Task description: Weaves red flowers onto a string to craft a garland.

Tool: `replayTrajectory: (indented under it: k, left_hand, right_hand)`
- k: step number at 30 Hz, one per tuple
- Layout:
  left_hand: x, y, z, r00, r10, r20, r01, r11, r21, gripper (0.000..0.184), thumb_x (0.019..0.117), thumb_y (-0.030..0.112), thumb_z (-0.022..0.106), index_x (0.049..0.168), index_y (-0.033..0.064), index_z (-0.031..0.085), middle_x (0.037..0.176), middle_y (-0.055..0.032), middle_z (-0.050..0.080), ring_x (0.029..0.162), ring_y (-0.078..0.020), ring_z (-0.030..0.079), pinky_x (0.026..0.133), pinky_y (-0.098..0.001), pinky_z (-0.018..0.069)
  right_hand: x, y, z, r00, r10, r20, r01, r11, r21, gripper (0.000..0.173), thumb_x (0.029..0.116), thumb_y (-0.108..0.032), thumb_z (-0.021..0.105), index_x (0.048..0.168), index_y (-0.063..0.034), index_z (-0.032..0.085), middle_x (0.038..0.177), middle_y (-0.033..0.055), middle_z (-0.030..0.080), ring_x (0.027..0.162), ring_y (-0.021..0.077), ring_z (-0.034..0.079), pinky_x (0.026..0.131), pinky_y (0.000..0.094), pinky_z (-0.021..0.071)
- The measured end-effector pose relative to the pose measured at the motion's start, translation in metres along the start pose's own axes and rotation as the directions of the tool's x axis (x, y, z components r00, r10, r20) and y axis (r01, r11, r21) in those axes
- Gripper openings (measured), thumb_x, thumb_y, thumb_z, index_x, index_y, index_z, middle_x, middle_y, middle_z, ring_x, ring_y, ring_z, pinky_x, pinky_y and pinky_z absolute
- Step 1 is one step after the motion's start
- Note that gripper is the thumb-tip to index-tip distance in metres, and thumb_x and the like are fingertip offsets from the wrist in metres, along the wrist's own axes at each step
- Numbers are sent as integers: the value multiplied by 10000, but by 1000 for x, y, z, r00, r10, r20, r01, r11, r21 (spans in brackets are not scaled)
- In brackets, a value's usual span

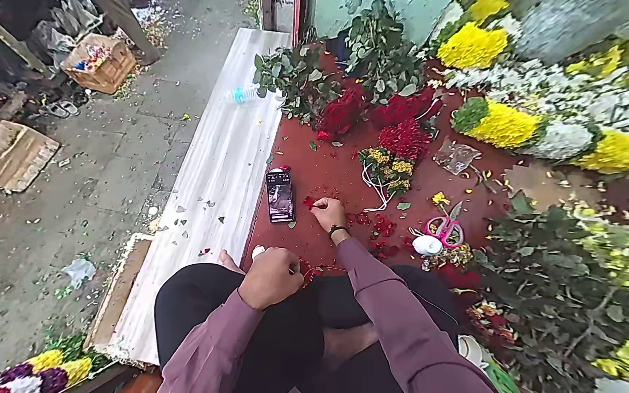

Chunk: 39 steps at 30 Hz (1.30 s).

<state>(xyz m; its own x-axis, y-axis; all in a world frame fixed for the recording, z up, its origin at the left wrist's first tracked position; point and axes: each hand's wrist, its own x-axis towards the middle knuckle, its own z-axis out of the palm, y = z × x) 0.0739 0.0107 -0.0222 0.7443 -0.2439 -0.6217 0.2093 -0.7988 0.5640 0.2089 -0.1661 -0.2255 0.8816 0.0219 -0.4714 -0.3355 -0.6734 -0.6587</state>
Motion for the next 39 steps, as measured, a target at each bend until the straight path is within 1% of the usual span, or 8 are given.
replayTrajectory:
  k: [3, 8, 13, 18, 27, 31, 35, 39]
  left_hand:
    - [0, 2, 1, 1000, 20, 10, -20, 1000, 1, 208, 870, 339, 661, 864, 150, 748, 790, -29, 705, 772, -221, 679, 712, -529, 538]
    - [1, 1, 3, 999, 35, 0, -35, 999, 2, 212, 869, 347, 664, 833, 152, 740, 763, -22, 704, 740, -213, 678, 694, -537, 539]
    - [5, 2, 2, 1000, -1, 11, 1, 1000, 22, 212, 869, 346, 677, 851, 144, 741, 775, -40, 701, 756, -241, 676, 702, -566, 529]
    - [8, 1, 6, 999, -18, 36, 17, 999, 32, 223, 871, 347, 678, 865, 136, 748, 791, -54, 706, 774, -257, 680, 714, -577, 534]
    - [9, 0, 7, 999, -17, 35, 16, 1000, 22, 208, 883, 332, 679, 885, 138, 755, 804, -44, 720, 774, -235, 694, 730, -559, 554]
    - [8, 0, 7, 999, -15, 32, 14, 1000, 23, 212, 885, 332, 677, 893, 136, 755, 818, -45, 724, 788, -238, 697, 738, -560, 555]
    - [8, 0, 7, 999, -16, 30, 15, 999, 30, 214, 882, 337, 672, 887, 138, 752, 807, -51, 715, 785, -248, 690, 726, -565, 546]
    - [8, 0, 6, 999, -19, 37, 18, 999, 37, 220, 884, 341, 671, 884, 135, 750, 807, -54, 711, 785, -252, 686, 725, -573, 542]
  right_hand:
    - [-15, 2, -30, 999, -38, 30, 26, 945, 325, 182, 853, -101, 788, 1033, -97, 757, 877, 88, 750, 675, 210, 692, 649, 419, 601]
    - [-66, -9, -68, 994, -50, 97, -7, 857, 515, 163, 982, -157, 662, 1072, -56, 753, 839, 80, 719, 664, 148, 633, 599, 301, 524]
    - [-105, -5, -82, 976, -172, 136, 52, 783, 619, 159, 916, -80, 731, 1037, 22, 722, 846, 135, 733, 657, 181, 680, 587, 312, 576]
    - [-110, -3, -84, 962, -203, 184, 67, 825, 561, 200, 866, -51, 757, 1065, -38, 771, 952, 97, 745, 706, 149, 654, 628, 300, 559]
    - [-106, -2, -82, 956, -210, 203, 55, 812, 581, 199, 852, -144, 823, 975, -5, 752, 807, 107, 745, 662, 165, 685, 608, 309, 572]
    - [-106, -1, -84, 943, -261, 209, 77, 778, 624, 249, 842, -63, 808, 1082, -23, 757, 863, 111, 732, 683, 165, 670, 614, 309, 575]
    - [-106, -1, -84, 954, -218, 206, 62, 815, 576, 204, 855, -170, 839, 956, -16, 751, 758, 84, 717, 576, 121, 620, 540, 271, 533]
    - [-105, -1, -83, 956, -194, 220, 52, 850, 525, 197, 863, -180, 834, 949, -23, 751, 783, 82, 733, 595, 121, 642, 541, 268, 534]
